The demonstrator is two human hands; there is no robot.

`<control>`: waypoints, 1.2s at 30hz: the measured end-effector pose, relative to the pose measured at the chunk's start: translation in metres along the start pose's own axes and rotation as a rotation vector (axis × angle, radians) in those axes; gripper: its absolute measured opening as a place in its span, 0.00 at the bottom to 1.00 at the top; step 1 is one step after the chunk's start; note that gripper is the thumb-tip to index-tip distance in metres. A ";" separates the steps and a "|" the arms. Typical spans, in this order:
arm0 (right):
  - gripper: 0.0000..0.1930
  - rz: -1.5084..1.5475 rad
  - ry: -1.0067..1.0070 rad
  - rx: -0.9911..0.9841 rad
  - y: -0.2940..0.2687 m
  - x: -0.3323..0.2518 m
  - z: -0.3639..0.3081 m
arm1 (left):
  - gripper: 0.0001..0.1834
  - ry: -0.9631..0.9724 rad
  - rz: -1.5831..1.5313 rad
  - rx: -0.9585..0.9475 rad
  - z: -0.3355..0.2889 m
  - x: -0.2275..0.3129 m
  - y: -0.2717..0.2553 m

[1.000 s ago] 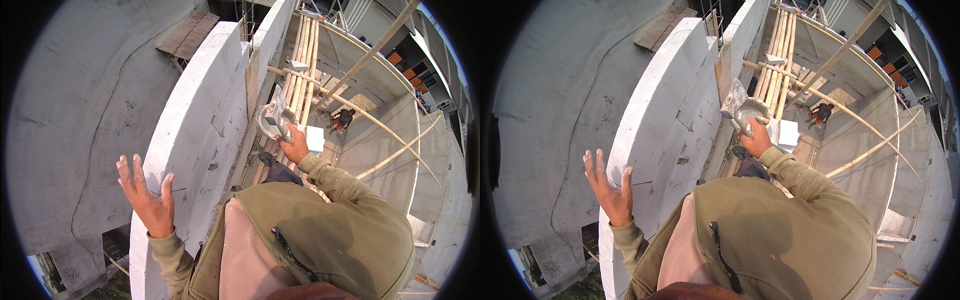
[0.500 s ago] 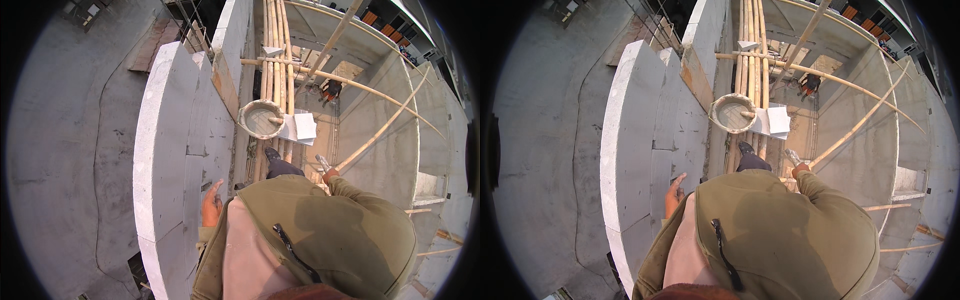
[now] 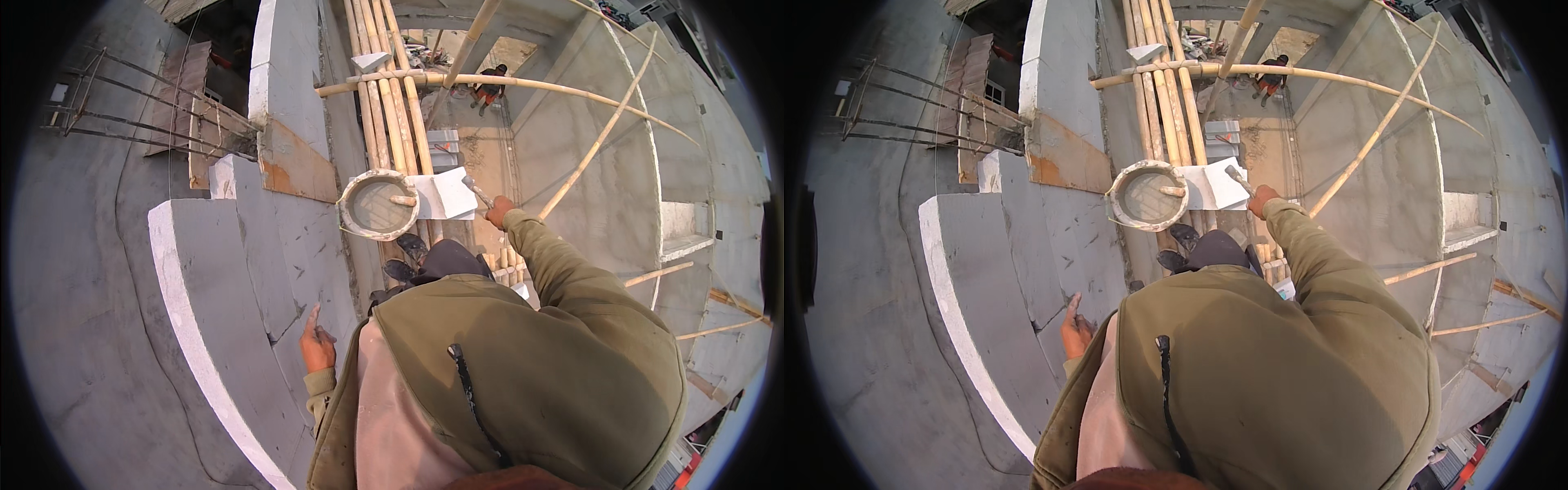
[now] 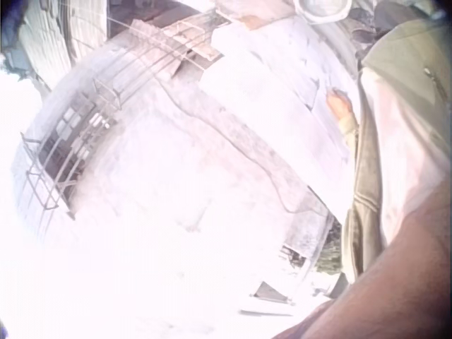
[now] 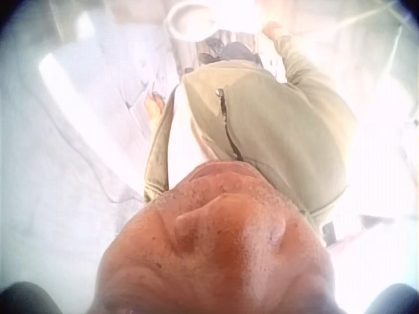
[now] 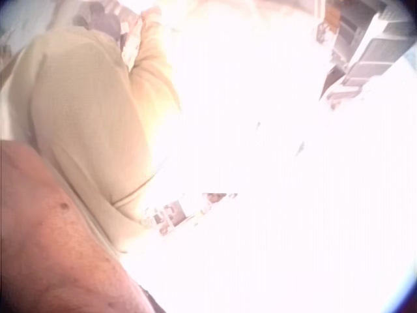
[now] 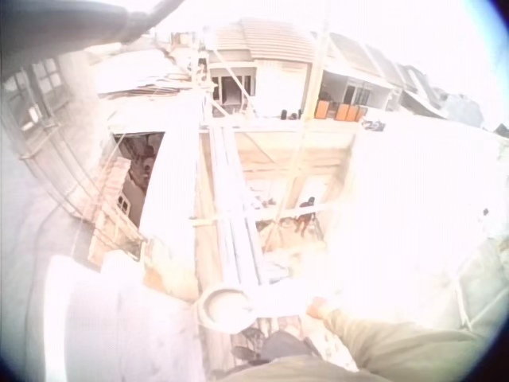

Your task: The person applies mortar to a wall structure using a trowel and places pre-cut light-weight concrete blocks on top of the mortar, using a hammer to tap them into place.

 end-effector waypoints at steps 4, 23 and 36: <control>0.25 0.177 -0.103 0.206 -0.034 -0.008 -0.020 | 0.22 0.173 0.086 -0.149 0.039 0.045 0.005; 0.17 0.428 0.576 0.042 0.012 0.226 0.038 | 0.25 -0.035 -0.494 -0.401 0.086 0.100 0.094; 0.27 -0.491 -0.035 -0.215 -0.199 -0.150 0.397 | 0.47 -0.092 -0.640 0.294 0.366 0.286 -0.003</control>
Point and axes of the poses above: each hand's wrist, its own z-axis towards the middle knuckle, its own y-axis out of the palm, x = y × z, the point moved 10 cm from there along z, towards the middle knuckle
